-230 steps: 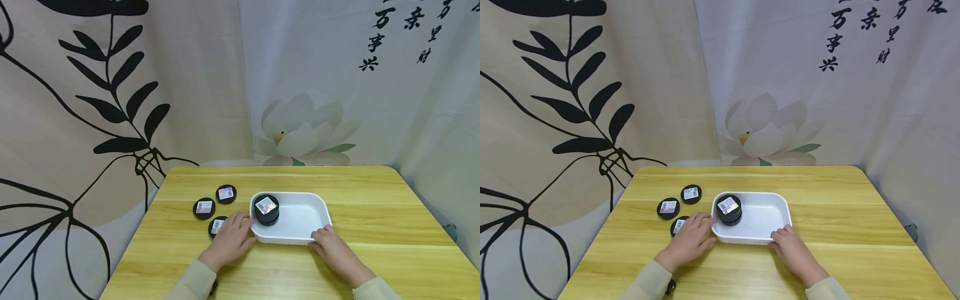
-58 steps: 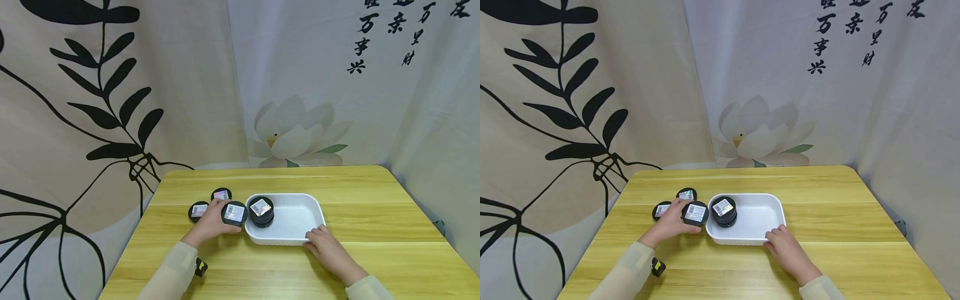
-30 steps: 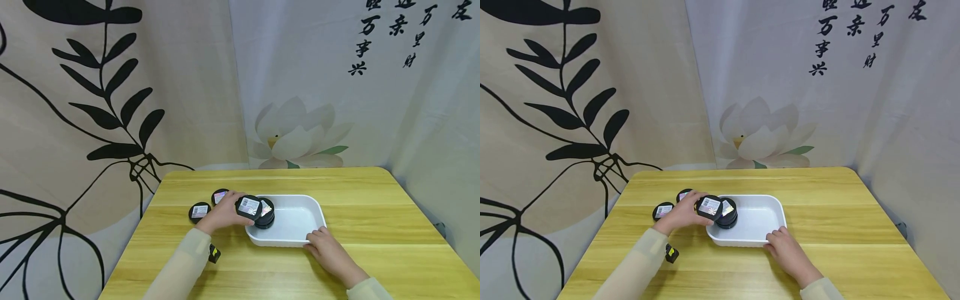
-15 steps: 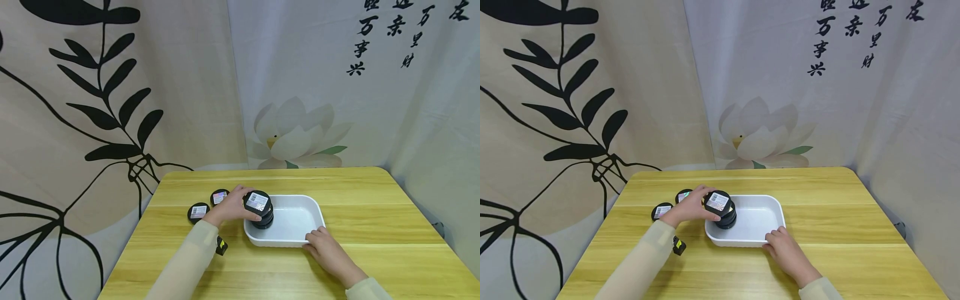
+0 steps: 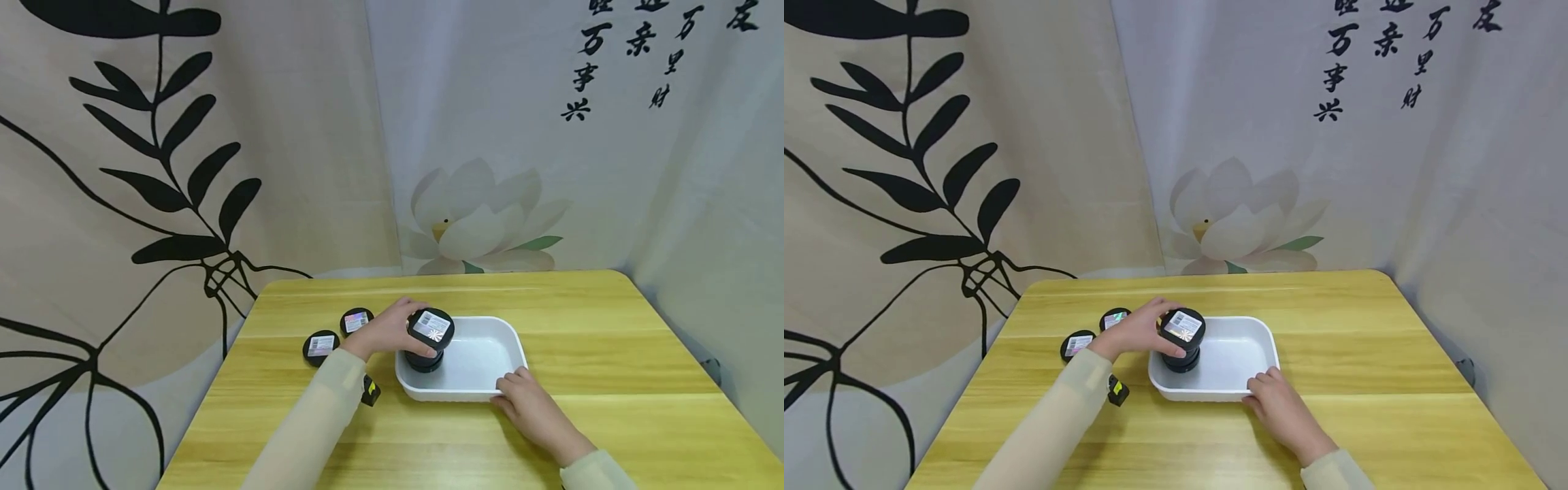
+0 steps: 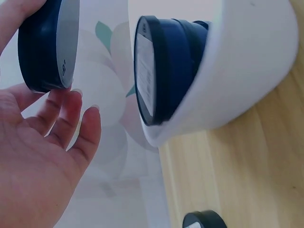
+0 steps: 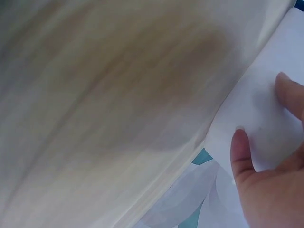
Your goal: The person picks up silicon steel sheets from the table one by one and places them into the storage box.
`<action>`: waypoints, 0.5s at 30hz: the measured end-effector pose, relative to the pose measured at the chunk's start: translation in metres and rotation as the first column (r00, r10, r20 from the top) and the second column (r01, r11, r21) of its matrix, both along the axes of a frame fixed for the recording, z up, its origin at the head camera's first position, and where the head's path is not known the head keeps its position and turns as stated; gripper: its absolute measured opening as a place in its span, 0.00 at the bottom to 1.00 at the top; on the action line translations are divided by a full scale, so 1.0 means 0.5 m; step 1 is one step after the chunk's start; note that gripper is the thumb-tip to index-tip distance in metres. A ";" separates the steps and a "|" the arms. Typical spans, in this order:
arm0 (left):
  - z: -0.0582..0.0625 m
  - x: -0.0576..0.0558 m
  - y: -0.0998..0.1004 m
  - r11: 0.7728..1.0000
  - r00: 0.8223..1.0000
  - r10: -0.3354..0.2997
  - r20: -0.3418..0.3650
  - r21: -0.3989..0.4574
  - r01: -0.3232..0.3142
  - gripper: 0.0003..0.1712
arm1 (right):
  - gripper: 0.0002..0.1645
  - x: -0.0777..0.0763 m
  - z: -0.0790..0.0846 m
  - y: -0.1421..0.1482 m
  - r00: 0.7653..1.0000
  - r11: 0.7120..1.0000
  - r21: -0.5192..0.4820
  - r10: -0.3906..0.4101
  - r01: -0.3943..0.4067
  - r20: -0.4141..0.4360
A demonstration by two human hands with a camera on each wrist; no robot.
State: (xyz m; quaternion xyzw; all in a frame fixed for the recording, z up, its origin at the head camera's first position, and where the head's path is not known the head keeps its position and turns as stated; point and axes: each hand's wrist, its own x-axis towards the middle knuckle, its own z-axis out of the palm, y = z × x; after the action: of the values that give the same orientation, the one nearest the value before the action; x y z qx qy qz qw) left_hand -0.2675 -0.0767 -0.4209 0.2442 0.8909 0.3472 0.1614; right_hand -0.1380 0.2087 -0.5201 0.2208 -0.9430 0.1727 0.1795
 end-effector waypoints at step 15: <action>0.013 -0.023 0.053 0.998 0.998 -0.068 -0.004 0.004 0.068 0.56 | 0.20 -0.004 -0.006 0.006 0.998 1.000 -0.012 0.024 -0.025 -0.063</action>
State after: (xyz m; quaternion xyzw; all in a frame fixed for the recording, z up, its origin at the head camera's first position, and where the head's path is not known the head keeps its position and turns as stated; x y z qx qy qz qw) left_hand -0.2790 -0.0500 -0.4144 0.2753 0.8817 0.3428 0.1711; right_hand -0.1402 0.2116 -0.5230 0.2365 -0.9329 0.1739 0.2085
